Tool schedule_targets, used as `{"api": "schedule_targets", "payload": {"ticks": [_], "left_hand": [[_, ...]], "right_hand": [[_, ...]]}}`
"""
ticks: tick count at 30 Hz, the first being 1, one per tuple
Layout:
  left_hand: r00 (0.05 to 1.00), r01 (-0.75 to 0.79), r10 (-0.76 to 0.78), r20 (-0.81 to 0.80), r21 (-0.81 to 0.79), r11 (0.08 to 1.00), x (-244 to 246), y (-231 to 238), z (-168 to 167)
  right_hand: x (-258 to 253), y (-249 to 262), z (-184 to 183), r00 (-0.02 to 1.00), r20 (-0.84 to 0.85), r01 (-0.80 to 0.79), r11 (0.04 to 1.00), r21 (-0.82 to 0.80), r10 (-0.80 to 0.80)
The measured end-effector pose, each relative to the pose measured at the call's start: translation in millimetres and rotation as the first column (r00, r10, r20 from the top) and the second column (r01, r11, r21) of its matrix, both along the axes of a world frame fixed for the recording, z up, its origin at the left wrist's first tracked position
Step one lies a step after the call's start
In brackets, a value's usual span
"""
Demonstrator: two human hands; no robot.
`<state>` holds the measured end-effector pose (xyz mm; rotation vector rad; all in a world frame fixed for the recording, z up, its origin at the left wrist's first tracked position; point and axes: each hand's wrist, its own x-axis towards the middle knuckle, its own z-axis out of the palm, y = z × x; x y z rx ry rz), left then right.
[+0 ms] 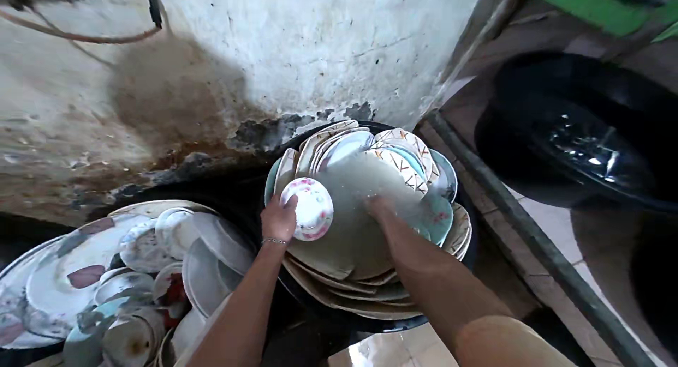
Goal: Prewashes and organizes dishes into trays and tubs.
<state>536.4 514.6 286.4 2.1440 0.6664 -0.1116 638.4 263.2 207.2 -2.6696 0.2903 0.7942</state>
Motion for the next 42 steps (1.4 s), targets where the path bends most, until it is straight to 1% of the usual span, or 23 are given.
{"api": "schedule_targets", "payload": {"ticks": [3,5,6,8,10,12,14,16,18,21,23,25,27,28,30,31,32,33,34,36,38,40,42], "left_hand": [[0.999,-0.035,0.036,0.033,-0.055,0.998,-3.0,-0.4,2.2],[0.998,-0.047,0.051,0.048,-0.082,0.996,-4.5,-1.7,2.3],[0.997,-0.054,0.059,0.056,-0.091,0.994,-5.7,-2.8,2.5],[0.996,-0.063,0.069,0.057,-0.104,0.993,-8.0,-3.6,4.0],[0.993,-0.083,0.094,0.075,-0.137,0.987,-9.1,-2.2,1.2],[0.990,-0.099,0.114,0.084,-0.171,0.980,-11.4,-0.9,-4.4],[0.992,-0.091,0.104,0.065,-0.174,0.980,-16.8,-3.2,-9.6],[0.993,-0.096,0.106,0.047,-0.171,0.981,-18.8,-4.6,-13.8],[0.992,-0.117,0.123,0.022,-0.182,0.976,-18.1,-4.2,-16.8],[0.988,-0.147,0.155,0.024,-0.194,0.970,-16.3,-3.5,-21.8],[0.982,-0.173,0.185,0.037,-0.215,0.961,-12.8,-2.9,-24.3],[0.978,-0.188,0.204,0.047,-0.238,0.953,-10.8,-2.1,-22.6],[0.975,-0.191,0.213,0.066,-0.247,0.950,-11.4,-1.8,-18.5],[0.975,-0.185,0.208,0.076,-0.240,0.953,-11.5,-2.7,-16.6],[0.978,-0.167,0.188,0.091,-0.200,0.966,-8.1,-5.8,-13.7],[0.983,-0.133,0.152,0.106,-0.164,0.977,-7.0,-7.6,-12.4],[0.984,-0.102,0.117,0.134,-0.118,0.988,-5.1,-10.2,-11.1],[0.984,-0.079,0.093,0.154,-0.098,0.992,-2.4,-13.1,-10.1],[0.981,-0.065,0.081,0.176,-0.093,0.994,0.6,-16.7,-9.2],[0.980,-0.023,0.045,0.195,-0.112,0.993,5.3,-26.1,-4.6],[0.985,0.022,0.003,0.171,-0.144,0.989,9.8,-39.1,0.6],[0.991,0.051,-0.030,0.129,-0.160,0.986,13.9,-53.7,2.0],[0.993,0.074,-0.057,0.100,-0.176,0.982,17.8,-66.5,0.0]], "right_hand": [[8.5,-4.2,-11.2,0.998,0.013,0.057,0.998,0.018,-0.057],[8.4,2.5,-13.3,0.987,0.062,0.139,0.978,0.155,-0.151],[2.9,10.7,-2.7,0.987,0.049,0.144,0.973,0.180,-0.155],[-6.6,20.7,-0.6,0.993,0.066,0.087,0.983,0.160,-0.099],[-7.0,18.8,-3.3,0.984,0.115,0.117,0.981,0.152,-0.135],[4.4,9.3,-2.5,0.995,0.093,0.027,0.998,0.062,-0.033],[5.4,-2.4,-0.7,0.992,0.040,0.117,0.986,0.116,-0.122],[12.9,-14.9,-38.9,0.974,0.090,0.188,0.962,0.199,-0.209],[11.7,-15.1,-60.1,0.990,0.057,0.115,0.967,0.228,-0.131],[-3.7,-2.0,-33.6,0.970,-0.005,-0.241,0.962,0.127,0.244],[-10.8,0.5,-18.0,0.900,0.095,-0.435,0.895,0.103,0.426],[-25.8,2.7,21.4,0.910,0.147,-0.409,0.894,0.182,0.387],[-48.5,-4.1,59.2,0.981,0.092,-0.194,0.892,0.408,0.171],[-59.6,-10.1,71.9,1.000,-0.004,-0.001,0.826,0.564,0.005],[-76.9,-22.2,79.5,0.946,-0.229,0.320,0.538,0.780,-0.230],[-81.6,-28.0,78.0,0.905,-0.318,0.412,0.390,0.823,-0.283],[-84.5,-30.7,76.0,0.869,-0.357,0.458,0.280,0.844,-0.344],[-85.5,-29.6,75.9,0.836,-0.349,0.466,0.212,0.859,-0.422],[-85.0,-25.3,77.3,0.811,-0.307,0.447,0.188,0.875,-0.498],[-83.1,-9.3,84.5,0.775,-0.153,0.373,0.249,0.894,-0.613],[-83.1,9.6,91.5,0.784,0.091,0.261,0.459,0.849,-0.613],[-87.1,24.0,94.1,0.807,0.354,0.088,0.689,0.719,-0.473],[-88.5,31.3,84.3,0.743,0.600,-0.123,0.822,0.556,-0.295]]}}
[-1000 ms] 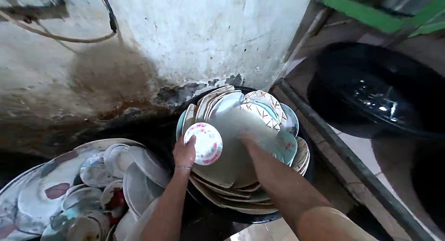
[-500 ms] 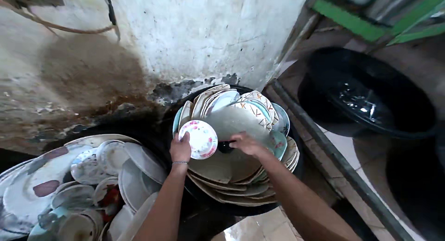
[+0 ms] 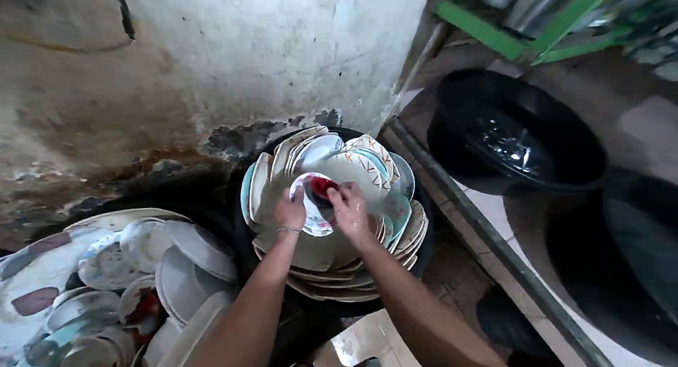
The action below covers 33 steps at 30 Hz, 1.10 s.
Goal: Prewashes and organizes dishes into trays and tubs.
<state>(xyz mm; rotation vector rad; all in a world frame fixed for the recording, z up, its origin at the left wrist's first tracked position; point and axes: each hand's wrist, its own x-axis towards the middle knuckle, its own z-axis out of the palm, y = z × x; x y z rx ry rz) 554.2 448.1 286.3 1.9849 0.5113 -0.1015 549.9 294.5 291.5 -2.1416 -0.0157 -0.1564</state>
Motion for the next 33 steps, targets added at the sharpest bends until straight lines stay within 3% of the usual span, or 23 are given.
{"api": "schedule_targets", "payload": {"ticks": [2,3,5,7,9,11,14,15,17,19,20,22,24,25,26,28,30,33], "left_hand": [[1.000,0.022,-0.022,-0.014,0.006,1.000,2.3,-7.0,-6.2],[1.000,0.028,-0.028,-0.010,-0.001,1.000,2.4,-8.5,-8.8],[0.999,0.051,-0.051,0.017,-0.047,0.998,3.1,-9.6,-11.8],[0.997,0.061,-0.052,0.064,-0.159,0.985,1.6,-13.2,-14.3],[0.998,0.027,-0.008,0.061,-0.310,0.950,-2.7,-22.1,-9.4],[1.000,0.008,-0.002,0.013,-0.451,0.893,-4.3,-28.3,-3.7],[0.988,0.046,-0.123,-0.099,-0.567,0.823,6.5,-23.8,-20.1],[0.976,0.106,-0.189,-0.111,-0.518,0.849,14.2,-18.2,-30.4],[0.916,0.355,-0.381,-0.122,-0.195,0.914,39.3,-4.0,-58.3],[0.784,0.597,-0.531,-0.321,0.157,0.786,59.6,8.0,-77.9],[0.723,0.673,-0.553,-0.414,0.242,0.699,60.8,9.0,-81.4],[0.646,0.745,-0.560,-0.519,0.268,0.611,50.4,2.3,-73.8],[0.697,0.686,-0.521,-0.493,0.246,0.685,32.3,-14.9,-59.2],[0.761,0.624,-0.493,-0.421,0.268,0.734,27.9,-27.6,-70.1],[0.735,0.650,-0.514,-0.443,0.243,0.720,29.7,-40.8,-69.8],[0.560,0.799,-0.606,-0.565,0.173,0.576,32.6,-62.4,-63.5],[0.502,0.832,-0.631,-0.592,0.132,0.538,30.2,-82.8,-54.0],[0.592,0.788,-0.648,-0.479,0.178,0.589,7.4,-76.6,-70.9]], "right_hand": [[-2.5,0.1,-10.4,0.991,0.134,-0.008,0.997,-0.082,0.019],[-4.1,-1.8,-11.0,0.994,0.110,0.015,0.999,-0.046,-0.010],[-2.7,-9.1,-7.2,0.989,-0.097,0.123,0.979,0.162,-0.109],[1.2,-21.9,-13.9,0.933,-0.353,0.249,0.830,0.499,-0.068],[2.8,-35.5,-25.3,0.857,-0.499,0.298,0.666,0.684,0.128],[1.7,-41.6,-29.5,0.813,-0.544,0.321,0.619,0.717,0.209],[-3.6,-49.6,-28.3,0.820,-0.557,0.361,0.637,0.681,0.131],[-7.3,-53.6,-25.3,0.834,-0.544,0.367,0.641,0.674,0.095],[-16.0,-62.3,-13.0,0.862,-0.506,0.380,0.652,0.656,0.006],[-26.5,-71.1,-1.8,0.869,-0.488,0.428,0.624,0.654,-0.085],[-33.3,-75.4,3.9,0.865,-0.487,0.455,0.604,0.654,-0.123],[-45.7,-85.3,12.8,0.850,-0.493,0.504,0.561,0.657,-0.186],[-54.6,-95.3,18.0,0.834,-0.499,0.544,0.510,0.666,-0.236],[-58.5,-99.8,19.4,0.830,-0.495,0.553,0.492,0.673,-0.256],[-61.6,-103.8,21.2,0.829,-0.488,0.558,0.479,0.678,-0.275],[-68.5,-110.1,23.9,0.826,-0.480,0.563,0.473,0.677,-0.295],[-74.4,-114.5,23.7,0.828,-0.468,0.561,0.474,0.679,-0.309],[-77.3,-119.4,20.6,0.840,-0.441,0.542,0.477,0.691,-0.316]]}}
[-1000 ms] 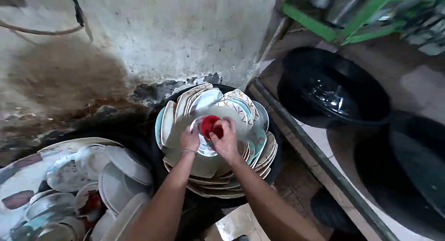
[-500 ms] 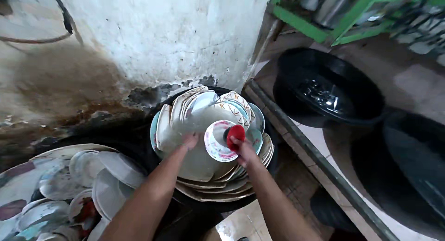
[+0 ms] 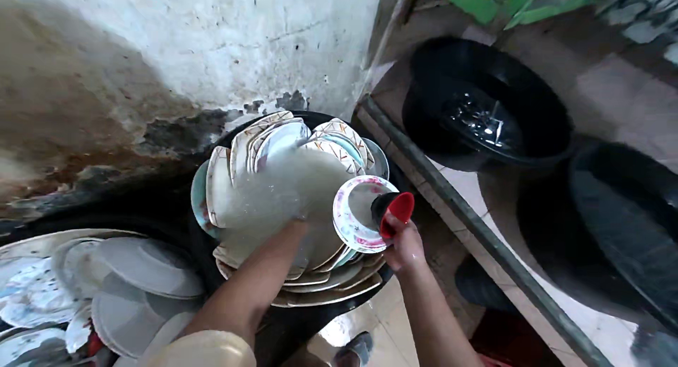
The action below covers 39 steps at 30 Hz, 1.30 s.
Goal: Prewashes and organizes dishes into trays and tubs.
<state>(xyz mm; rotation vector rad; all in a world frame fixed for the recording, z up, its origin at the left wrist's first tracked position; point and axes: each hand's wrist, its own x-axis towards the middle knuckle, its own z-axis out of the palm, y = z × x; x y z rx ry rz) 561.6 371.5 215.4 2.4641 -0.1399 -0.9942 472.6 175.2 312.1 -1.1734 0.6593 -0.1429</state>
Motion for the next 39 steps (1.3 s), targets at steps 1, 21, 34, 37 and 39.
{"api": "schedule_targets", "payload": {"ticks": [1,21,34,37,39], "left_hand": [[1.000,0.021,-0.020,-0.003,0.027,0.999,-7.5,4.8,-3.1],[0.906,0.422,-0.419,-0.057,0.060,0.905,25.0,-0.9,38.7],[0.931,0.361,-0.335,0.146,-0.223,0.905,61.0,-129.6,4.2],[0.872,0.489,-0.486,0.066,-0.058,0.870,59.9,-128.8,24.9],[0.814,0.580,-0.575,0.078,-0.075,0.811,57.7,-121.8,46.1]], "right_hand": [[-1.8,-0.9,-1.3,1.000,0.004,-0.005,1.000,0.002,0.005],[-32.6,-64.1,43.9,0.982,0.086,0.180,0.969,-0.166,-0.168],[-55.8,-82.8,28.4,0.950,0.073,0.312,0.938,-0.150,-0.304],[-68.1,-91.6,24.9,0.948,0.069,0.319,0.935,-0.155,-0.312],[-76.6,-98.8,24.9,0.944,0.067,0.329,0.928,-0.173,-0.322]]}}
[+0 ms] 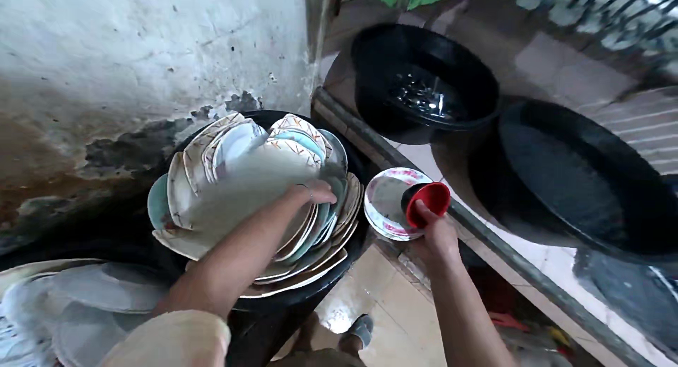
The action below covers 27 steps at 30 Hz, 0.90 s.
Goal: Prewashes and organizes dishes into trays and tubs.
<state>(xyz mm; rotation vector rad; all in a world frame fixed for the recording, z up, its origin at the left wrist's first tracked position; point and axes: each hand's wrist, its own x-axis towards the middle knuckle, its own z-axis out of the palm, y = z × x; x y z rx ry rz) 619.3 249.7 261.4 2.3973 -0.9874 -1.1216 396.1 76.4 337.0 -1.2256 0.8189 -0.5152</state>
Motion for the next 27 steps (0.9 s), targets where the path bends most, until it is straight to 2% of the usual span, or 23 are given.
{"api": "schedule_targets", "payload": {"ticks": [2,3,7,9,12,14,15,16,18,19,21,23,25,27], "left_hand": [[0.997,0.081,-0.080,0.012,-0.088,0.993,-1.0,13.9,12.6],[0.998,0.061,-0.064,-0.011,-0.141,0.988,-0.9,23.2,16.8],[0.982,-0.185,0.165,-0.089,-0.308,0.933,-4.5,56.7,9.0],[0.951,-0.305,0.302,-0.062,-0.342,0.889,-5.2,66.9,7.8],[0.882,-0.434,0.466,0.076,-0.258,0.863,1.6,88.5,47.7],[0.824,-0.501,0.552,0.128,-0.291,0.815,1.9,112.7,78.6],[0.806,-0.516,0.577,0.131,-0.321,0.794,0.0,128.1,83.7],[0.812,-0.510,0.564,0.147,-0.290,0.810,-3.2,143.6,83.9],[0.842,-0.492,0.498,0.207,-0.082,0.866,-17.6,158.6,75.0],[0.844,-0.490,0.478,0.242,-0.012,0.871,-28.0,152.7,67.6],[0.847,-0.465,0.451,0.281,-0.020,0.885,-57.8,122.2,62.0],[0.817,-0.399,0.443,0.371,-0.191,0.897,-100.1,76.8,61.4],[0.771,-0.292,0.499,0.395,-0.477,0.829,-146.6,14.8,59.8],[0.814,-0.328,0.542,0.210,-0.605,0.726,-203.0,-60.1,65.2]], "right_hand": [[-7.6,-6.2,1.5,1.000,-0.005,0.013,1.000,0.006,-0.013],[-10.2,-8.6,1.5,1.000,-0.016,0.022,1.000,0.007,-0.022],[-23.9,-13.6,-4.4,0.999,0.008,0.033,0.999,0.021,-0.033],[-35.7,-16.5,-7.5,1.000,-0.002,0.025,0.999,0.031,-0.025],[-60.4,-30.8,-12.4,0.998,-0.036,0.047,0.997,0.055,-0.045],[-81.7,-44.1,-15.0,0.997,-0.040,0.075,0.995,0.064,-0.072],[-93.6,-51.1,-16.4,0.995,-0.044,0.095,0.993,0.073,-0.092],[-105.7,-58.4,-17.6,0.992,-0.044,0.118,0.989,0.087,-0.115],[-132.8,-74.4,-20.4,0.991,-0.020,0.137,0.984,0.115,-0.135],[-146.9,-83.9,-22.0,0.989,-0.003,0.148,0.982,0.120,-0.149],[-178.8,-104.1,-26.8,0.981,0.023,0.186,0.972,0.140,-0.191],[-215.7,-122.8,-30.6,0.970,0.026,0.235,0.957,0.172,-0.243],[-253.6,-145.2,-28.8,0.956,0.024,0.283,0.940,0.191,-0.292],[-297.5,-170.7,-28.8,0.928,0.039,0.355,0.908,0.222,-0.372]]}}
